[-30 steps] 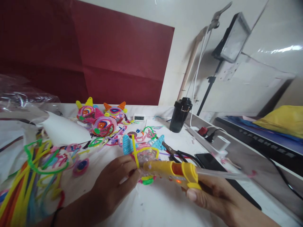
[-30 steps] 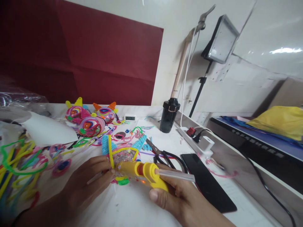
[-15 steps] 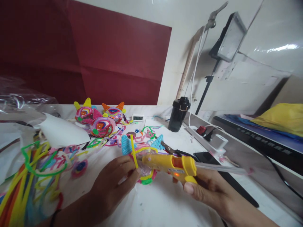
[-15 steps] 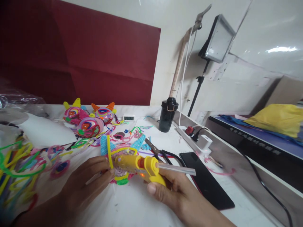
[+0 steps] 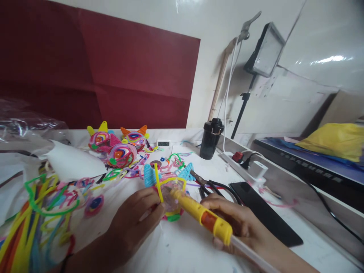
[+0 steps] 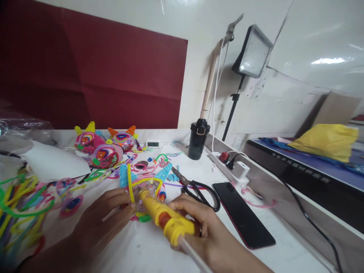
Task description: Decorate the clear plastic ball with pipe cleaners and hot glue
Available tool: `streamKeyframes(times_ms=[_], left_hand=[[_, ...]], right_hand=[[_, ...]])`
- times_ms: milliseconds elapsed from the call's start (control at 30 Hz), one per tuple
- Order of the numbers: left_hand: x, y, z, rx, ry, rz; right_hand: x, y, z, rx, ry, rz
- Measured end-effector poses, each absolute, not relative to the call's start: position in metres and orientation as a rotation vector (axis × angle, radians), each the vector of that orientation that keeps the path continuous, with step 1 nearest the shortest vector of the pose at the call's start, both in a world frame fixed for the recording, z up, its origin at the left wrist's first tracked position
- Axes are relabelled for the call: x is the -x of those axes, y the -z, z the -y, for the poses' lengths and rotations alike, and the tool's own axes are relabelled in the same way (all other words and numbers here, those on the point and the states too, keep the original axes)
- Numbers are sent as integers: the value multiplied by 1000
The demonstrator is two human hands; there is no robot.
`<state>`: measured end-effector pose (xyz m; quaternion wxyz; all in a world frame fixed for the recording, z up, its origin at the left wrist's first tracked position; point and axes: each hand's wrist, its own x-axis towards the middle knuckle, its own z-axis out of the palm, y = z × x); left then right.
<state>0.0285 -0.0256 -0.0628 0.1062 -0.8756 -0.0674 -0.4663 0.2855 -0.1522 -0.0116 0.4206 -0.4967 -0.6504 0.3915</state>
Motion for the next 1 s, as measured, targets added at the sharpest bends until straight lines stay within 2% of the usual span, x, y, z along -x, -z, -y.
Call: streamKeyframes(times_ms=[233,533,1000], left_hand=[[-32,62,28,2591,1429,191],[-33,63,27,2552,1445,186],[-36,66,26,2534,1487,215]], right_hand=[[-288,20,161,1237,-767,1703],[-288,18,161,1188,-652,1782],[-298,29,183,1338,-444,2314]])
